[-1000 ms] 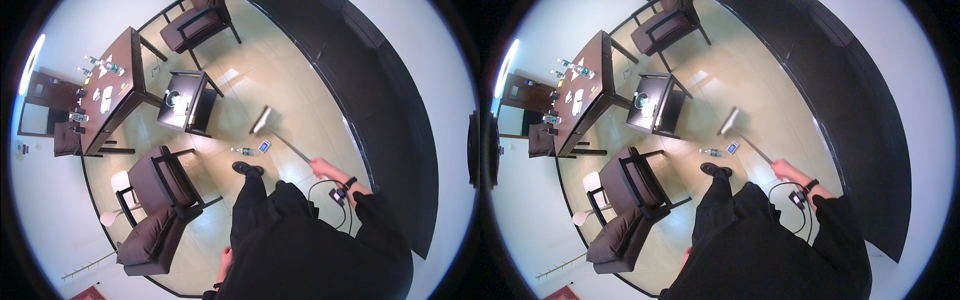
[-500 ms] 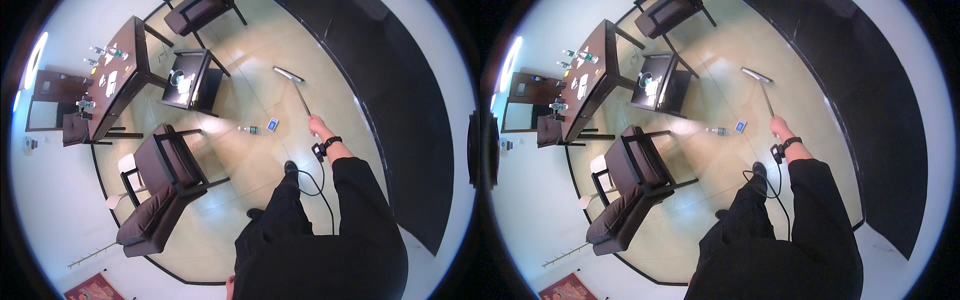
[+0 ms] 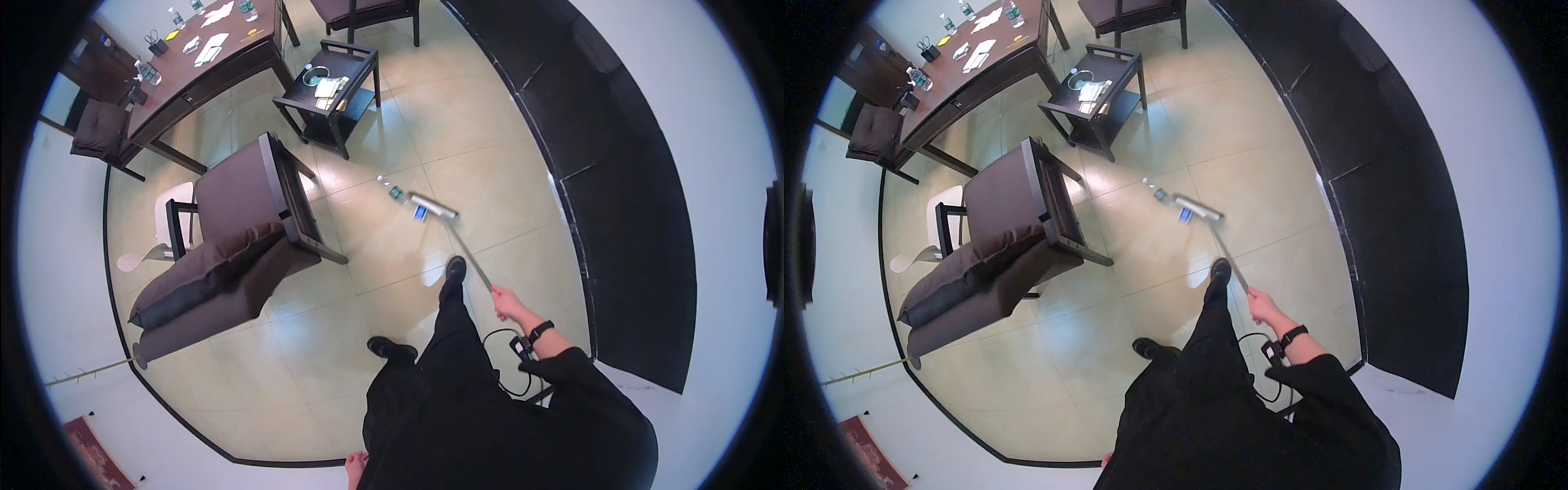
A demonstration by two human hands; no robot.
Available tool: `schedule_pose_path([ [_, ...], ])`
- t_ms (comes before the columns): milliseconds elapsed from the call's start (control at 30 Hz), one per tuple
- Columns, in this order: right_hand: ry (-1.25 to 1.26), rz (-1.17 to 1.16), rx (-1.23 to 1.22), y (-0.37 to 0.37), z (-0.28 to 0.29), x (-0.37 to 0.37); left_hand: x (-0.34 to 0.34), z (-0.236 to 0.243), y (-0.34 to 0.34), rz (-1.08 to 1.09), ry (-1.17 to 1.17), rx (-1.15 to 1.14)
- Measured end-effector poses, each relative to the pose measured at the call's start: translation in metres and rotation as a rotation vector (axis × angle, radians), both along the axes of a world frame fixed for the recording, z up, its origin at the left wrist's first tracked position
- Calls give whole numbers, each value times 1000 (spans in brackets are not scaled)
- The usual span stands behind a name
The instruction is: The person uses a mop to clean a hallway floor and an office room floor, moves an armchair to mop underneath it, and then handles playing cards at a table.
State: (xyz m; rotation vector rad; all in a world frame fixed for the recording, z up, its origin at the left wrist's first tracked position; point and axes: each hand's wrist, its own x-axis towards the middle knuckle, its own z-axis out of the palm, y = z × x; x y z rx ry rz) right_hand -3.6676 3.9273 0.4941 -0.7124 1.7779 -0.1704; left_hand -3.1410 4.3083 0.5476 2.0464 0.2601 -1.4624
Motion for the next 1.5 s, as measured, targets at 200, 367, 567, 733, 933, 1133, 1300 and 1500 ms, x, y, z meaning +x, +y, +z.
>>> schedule_pose_path([
  [200, -116, -197, 114, 74, 57, 19, 55, -67, -14, -832, -46, 53],
  [367, -68, -260, 82, 60, 69, -7, 6, 15, -134, -343, 31, 120],
  [567, 20, -83, -155, -86, 25, -41, -31, 40, -128, -254, -33, 109],
  [733, 165, 94, -426, -236, -60, -65, -111, 86, -105, -163, -53, 176],
  [933, 47, 142, -315, -316, -59, 0, -155, 88, -1, -462, -157, 337],
  [1133, 132, 457, -345, -227, -66, 25, -140, 52, 8, -448, -132, 207],
  [1300, 180, 511, -234, -112, -38, 30, -82, -17, -1, -389, -137, 35],
  [1500, 54, 279, -58, -24, 31, 17, -39, -4, -66, -81, 61, -36],
])
